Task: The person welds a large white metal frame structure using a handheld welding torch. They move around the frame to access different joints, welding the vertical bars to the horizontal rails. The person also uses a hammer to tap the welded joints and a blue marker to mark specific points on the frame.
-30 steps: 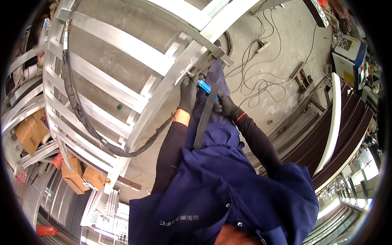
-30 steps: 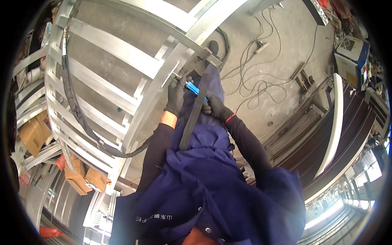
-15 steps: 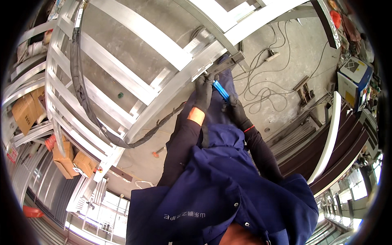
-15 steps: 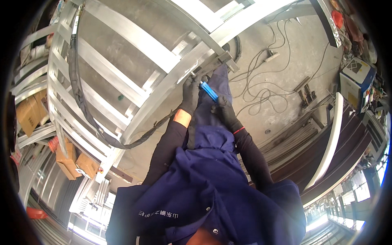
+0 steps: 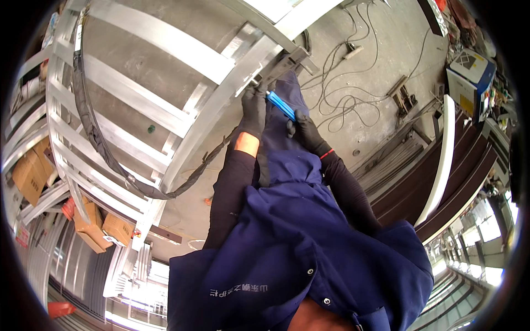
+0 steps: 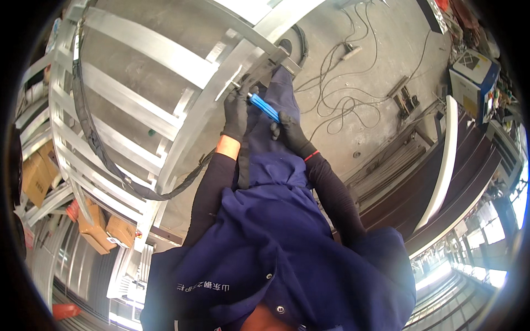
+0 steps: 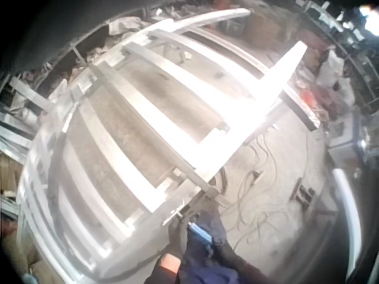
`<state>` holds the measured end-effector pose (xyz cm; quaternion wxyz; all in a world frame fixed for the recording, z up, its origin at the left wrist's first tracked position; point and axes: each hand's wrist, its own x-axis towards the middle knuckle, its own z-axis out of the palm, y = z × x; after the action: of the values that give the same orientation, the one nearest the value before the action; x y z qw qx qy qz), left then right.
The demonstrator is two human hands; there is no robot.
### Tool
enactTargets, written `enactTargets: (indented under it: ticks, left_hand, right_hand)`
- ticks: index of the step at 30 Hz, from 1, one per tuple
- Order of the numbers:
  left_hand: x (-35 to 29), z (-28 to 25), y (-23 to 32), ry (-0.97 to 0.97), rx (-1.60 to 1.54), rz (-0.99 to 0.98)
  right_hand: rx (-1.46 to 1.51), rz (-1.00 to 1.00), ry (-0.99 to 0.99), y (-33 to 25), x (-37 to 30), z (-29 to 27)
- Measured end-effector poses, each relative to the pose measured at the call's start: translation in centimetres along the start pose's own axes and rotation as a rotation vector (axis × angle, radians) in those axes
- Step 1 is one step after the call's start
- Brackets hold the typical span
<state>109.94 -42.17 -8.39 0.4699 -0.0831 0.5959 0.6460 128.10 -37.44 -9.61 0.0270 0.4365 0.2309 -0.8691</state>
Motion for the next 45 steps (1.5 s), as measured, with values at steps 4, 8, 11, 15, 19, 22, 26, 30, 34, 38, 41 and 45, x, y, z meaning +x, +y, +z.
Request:
enactTargets:
  ticks: [4,8,11,15,19,22,26,30,34,38,41,45]
  left_hand:
    - [1.2,-2.6,-2.7,0.020,0.191,-0.003]
    - [0.3,-1.0,-0.9,-0.010,0.154,-0.013]
    - [-0.3,-0.2,0.0,-0.002,0.158,-0.014]
    - [-0.1,-0.5,-0.4,0.021,0.155,-0.039]
    - [-0.1,0.0,-0.4,0.049,0.131,-0.053]
    - [-0.1,-0.4,-0.5,0.052,0.154,-0.059]
    - [-0.1,-0.5,-0.8,0.033,0.140,-0.050]
    - [0.2,-0.5,-0.8,0.016,0.115,0.004]
    - [0.0,-0.9,-1.0,0.026,0.105,-0.043]
    - [0.0,-0.4,-1.0,0.054,0.089,-0.032]
    - [0.2,-0.4,-1.2,0.041,0.112,-0.002]
    - [0.2,-1.0,-1.5,0.033,0.152,-0.001]
  right_hand:
    - [-0.090,-0.079,0.056,-0.4,-0.4,1.3]
    - [-0.093,-0.216,0.111,0.5,0.2,0.5]
    - [0.073,-0.086,-0.003,1.7,0.8,-1.4]
    - [-0.095,-0.243,0.112,0.1,0.1,0.7]
    - [0.043,-0.087,0.018,0.3,0.4,-0.6]
    - [-0.167,-0.164,0.179,-2.2,-1.0,2.2]
    - [-0.144,-0.228,0.104,-0.8,0.1,0.2]
    - [-0.362,-0.334,0.119,-0.5,0.4,0.7]
    - [-0.222,-0.148,0.076,-1.1,0.2,0.7]
    - [-0.515,-0.313,0.174,-0.8,1.0,0.4]
    - [-0.862,-0.642,0.245,-0.9,0.8,1.9]
    - [-0.743,-0.325,0.129,-0.8,0.6,0.7]
